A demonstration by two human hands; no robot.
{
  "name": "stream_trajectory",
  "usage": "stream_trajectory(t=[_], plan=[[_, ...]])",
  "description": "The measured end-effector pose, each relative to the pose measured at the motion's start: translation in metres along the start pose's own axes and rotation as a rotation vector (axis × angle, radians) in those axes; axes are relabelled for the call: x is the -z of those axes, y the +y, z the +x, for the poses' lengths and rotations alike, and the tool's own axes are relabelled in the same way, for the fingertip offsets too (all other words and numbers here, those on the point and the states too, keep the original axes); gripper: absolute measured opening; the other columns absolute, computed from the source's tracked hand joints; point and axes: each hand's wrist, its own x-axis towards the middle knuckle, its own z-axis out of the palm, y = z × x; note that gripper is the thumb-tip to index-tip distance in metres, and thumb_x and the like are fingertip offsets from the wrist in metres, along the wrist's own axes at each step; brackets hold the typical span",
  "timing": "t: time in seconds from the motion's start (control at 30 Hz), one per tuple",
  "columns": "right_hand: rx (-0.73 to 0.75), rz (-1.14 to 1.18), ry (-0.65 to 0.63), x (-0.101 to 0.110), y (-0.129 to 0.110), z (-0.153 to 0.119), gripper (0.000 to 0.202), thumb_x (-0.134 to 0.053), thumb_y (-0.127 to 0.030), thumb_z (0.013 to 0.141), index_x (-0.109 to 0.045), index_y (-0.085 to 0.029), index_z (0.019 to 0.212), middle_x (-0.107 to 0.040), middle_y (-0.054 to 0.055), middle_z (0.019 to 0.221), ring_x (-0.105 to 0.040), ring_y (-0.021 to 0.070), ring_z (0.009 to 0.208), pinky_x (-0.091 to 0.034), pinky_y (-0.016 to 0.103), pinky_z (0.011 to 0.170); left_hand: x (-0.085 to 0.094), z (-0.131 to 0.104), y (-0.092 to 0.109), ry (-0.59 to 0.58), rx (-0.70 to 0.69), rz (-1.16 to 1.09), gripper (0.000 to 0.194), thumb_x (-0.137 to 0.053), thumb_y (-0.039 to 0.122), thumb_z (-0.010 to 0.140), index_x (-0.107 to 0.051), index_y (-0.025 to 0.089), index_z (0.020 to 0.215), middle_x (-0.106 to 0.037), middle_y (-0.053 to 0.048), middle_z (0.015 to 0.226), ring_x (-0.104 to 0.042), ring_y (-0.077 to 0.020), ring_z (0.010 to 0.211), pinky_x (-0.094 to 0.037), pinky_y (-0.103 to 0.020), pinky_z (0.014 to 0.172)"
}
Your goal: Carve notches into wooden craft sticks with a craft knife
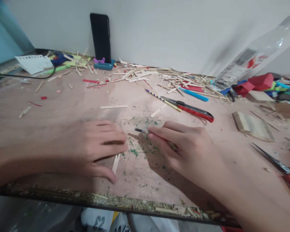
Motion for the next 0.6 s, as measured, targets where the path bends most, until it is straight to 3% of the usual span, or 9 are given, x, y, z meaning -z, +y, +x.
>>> stream_trajectory(t=[0.1,0.23,0.37,0.6], plan=[[0.01,0.018,0.0,-0.001,0.003,-0.001,0.018,-0.063,-0.021,0.109,-0.081,-0.018,0.111,-0.078,0.005,0.089,-0.071,0.0137,0.07,-0.051,0.03,0.063,0.006,-0.003,-0.008,0.039,0.087,0.022,0.037,-0.059,0.047,0.111,-0.077,0.015,0.11,-0.076,-0.012,0.112,-0.071,-0.0282,0.105,-0.052,-0.043,0.095],[0.065,0.066,-0.02,-0.007,0.005,-0.004,0.02,-0.061,-0.023,0.11,-0.08,-0.021,0.116,-0.076,0.004,0.088,-0.069,0.0129,0.068,-0.05,0.03,0.06,0.016,-0.009,-0.023,0.11,0.121,-0.152,0.024,-0.055,0.018,0.11,-0.079,0.018,0.108,-0.077,-0.008,0.113,-0.071,-0.0198,0.102,-0.052,-0.032,0.09],[0.144,0.081,-0.091,-0.007,0.0,-0.004,0.023,-0.059,-0.021,0.11,-0.079,-0.022,0.122,-0.076,0.003,0.089,-0.071,0.0124,0.067,-0.05,0.028,0.057,0.016,-0.011,-0.032,0.063,0.129,-0.283,0.023,-0.056,0.017,0.11,-0.079,0.02,0.107,-0.078,-0.007,0.115,-0.07,-0.0187,0.106,-0.051,-0.031,0.096],[0.184,0.08,-0.158,-0.003,-0.005,-0.001,0.026,-0.056,-0.022,0.111,-0.078,-0.021,0.125,-0.077,0.004,0.093,-0.072,0.0125,0.066,-0.051,0.029,0.056,0.011,-0.01,-0.024,0.046,0.172,-0.333,0.014,-0.068,0.021,0.106,-0.076,0.018,0.094,-0.073,-0.003,0.099,-0.066,-0.0176,0.097,-0.046,-0.031,0.09]])
